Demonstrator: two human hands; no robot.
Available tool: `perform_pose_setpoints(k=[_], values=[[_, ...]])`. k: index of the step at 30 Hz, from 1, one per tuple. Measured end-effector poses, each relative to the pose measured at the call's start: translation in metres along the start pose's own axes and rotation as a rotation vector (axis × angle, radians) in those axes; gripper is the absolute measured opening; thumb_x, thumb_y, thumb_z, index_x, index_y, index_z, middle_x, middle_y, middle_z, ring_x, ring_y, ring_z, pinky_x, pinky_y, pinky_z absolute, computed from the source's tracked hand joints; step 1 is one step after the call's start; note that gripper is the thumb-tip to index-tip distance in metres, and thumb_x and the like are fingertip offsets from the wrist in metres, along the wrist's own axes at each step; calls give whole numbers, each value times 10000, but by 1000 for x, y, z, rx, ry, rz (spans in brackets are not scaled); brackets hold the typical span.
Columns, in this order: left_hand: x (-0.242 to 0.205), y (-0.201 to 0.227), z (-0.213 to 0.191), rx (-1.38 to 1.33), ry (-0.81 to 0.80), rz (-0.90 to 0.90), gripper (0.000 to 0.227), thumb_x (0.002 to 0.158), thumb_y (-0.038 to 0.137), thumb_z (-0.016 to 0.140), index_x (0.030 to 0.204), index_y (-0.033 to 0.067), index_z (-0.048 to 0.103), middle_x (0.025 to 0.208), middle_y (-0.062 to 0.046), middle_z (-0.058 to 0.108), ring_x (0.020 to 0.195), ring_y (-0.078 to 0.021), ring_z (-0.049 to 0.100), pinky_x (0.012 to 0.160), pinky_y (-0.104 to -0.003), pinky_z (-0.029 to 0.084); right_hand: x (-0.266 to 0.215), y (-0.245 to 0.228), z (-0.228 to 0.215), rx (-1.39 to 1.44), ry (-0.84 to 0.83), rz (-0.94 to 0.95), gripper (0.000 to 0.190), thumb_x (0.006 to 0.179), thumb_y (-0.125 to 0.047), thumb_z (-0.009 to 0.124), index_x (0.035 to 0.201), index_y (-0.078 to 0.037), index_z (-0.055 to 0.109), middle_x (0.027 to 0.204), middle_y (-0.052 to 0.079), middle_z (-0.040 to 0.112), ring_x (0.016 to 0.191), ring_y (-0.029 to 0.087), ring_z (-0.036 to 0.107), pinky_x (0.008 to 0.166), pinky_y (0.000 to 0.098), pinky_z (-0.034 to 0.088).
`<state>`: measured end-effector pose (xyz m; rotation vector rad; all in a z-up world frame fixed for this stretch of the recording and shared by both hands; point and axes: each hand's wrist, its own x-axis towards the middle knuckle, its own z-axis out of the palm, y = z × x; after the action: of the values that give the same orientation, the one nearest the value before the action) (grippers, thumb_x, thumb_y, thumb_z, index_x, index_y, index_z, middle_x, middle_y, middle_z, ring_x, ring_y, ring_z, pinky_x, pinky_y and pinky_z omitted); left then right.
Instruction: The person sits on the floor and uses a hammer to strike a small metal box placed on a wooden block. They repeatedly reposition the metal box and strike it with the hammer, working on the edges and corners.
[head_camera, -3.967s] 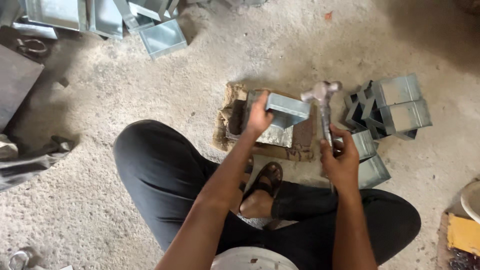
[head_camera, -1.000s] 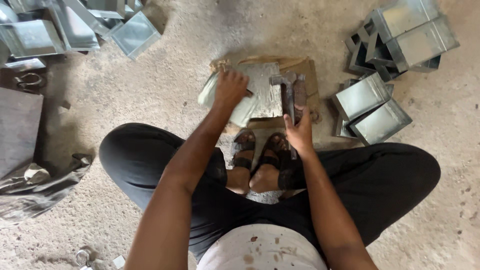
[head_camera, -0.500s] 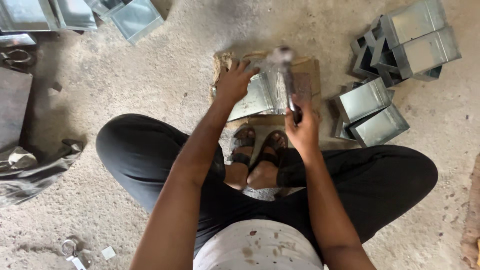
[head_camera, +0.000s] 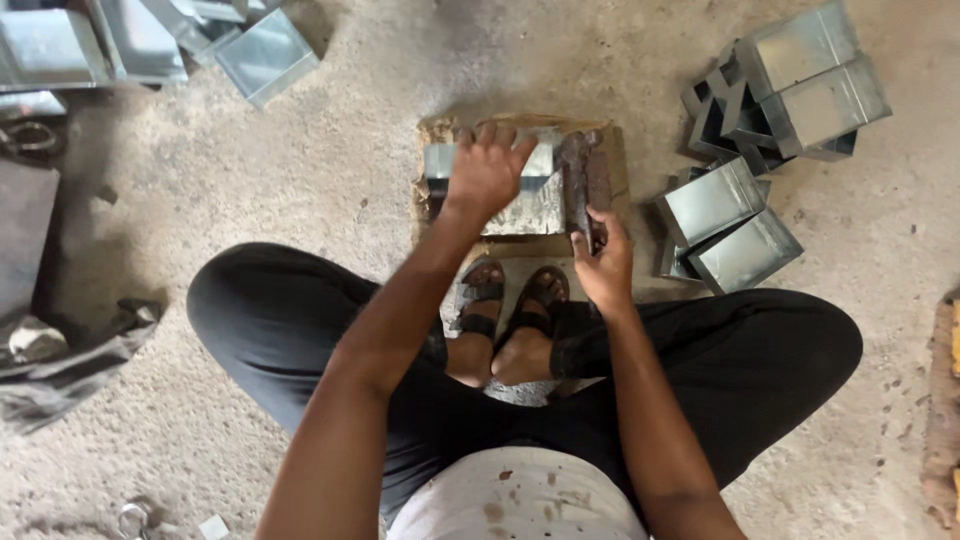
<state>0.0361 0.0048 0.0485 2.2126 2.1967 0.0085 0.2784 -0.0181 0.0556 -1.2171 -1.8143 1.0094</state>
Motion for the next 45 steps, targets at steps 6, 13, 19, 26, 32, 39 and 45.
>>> perform_pose_setpoints(k=[6,13,19,26,32,39,45], values=[[5,10,-31,-81,-16,-103,465,893,146,512,1337,10,515,1267,-231,635,1240,-376,572,1048,-672,389,-3,-64,-42,193,47,-29,263,1011,-42,711,1233,-44,569,841,46,650,623,79,602,529,231,468],[11,10,-8,-52,93,-91,271,997,157,460,1165,4,609,1092,-244,709,1033,-359,690,923,-599,528,7,-74,-40,-89,130,-361,250,1033,-28,711,1247,2,586,951,91,686,718,127,633,603,258,498],[5,19,-3,-114,161,-145,299,986,162,498,1215,-6,591,1137,-242,707,1110,-380,674,947,-597,514,17,-76,-57,-170,-100,-193,320,1016,-13,716,1315,22,606,1011,100,692,840,126,661,668,274,528],[19,7,5,-757,554,-526,451,764,-80,556,1200,32,572,1122,-198,722,1080,-438,685,962,-587,511,-51,-127,-58,321,-57,227,455,981,-36,677,1411,-5,534,876,81,645,568,67,551,423,236,426],[3,40,55,-1255,805,-463,409,786,-130,589,1166,6,525,1060,-281,662,1117,-491,641,892,-528,555,-43,-210,-72,314,-43,-317,601,1057,4,640,1576,-54,342,983,113,676,594,85,605,492,240,484],[11,43,66,-1205,765,-475,517,704,-97,650,1185,1,489,1053,-282,638,1040,-509,625,880,-532,529,-2,-171,-33,35,7,-704,515,1022,31,665,1493,-65,481,962,125,648,648,130,609,518,268,504],[16,48,65,-1212,677,-490,528,747,-114,637,1242,-3,494,1081,-262,641,1048,-482,640,918,-524,528,2,-196,-39,-6,-372,-184,528,980,13,693,1484,-11,539,1051,137,698,701,76,587,543,230,475]])
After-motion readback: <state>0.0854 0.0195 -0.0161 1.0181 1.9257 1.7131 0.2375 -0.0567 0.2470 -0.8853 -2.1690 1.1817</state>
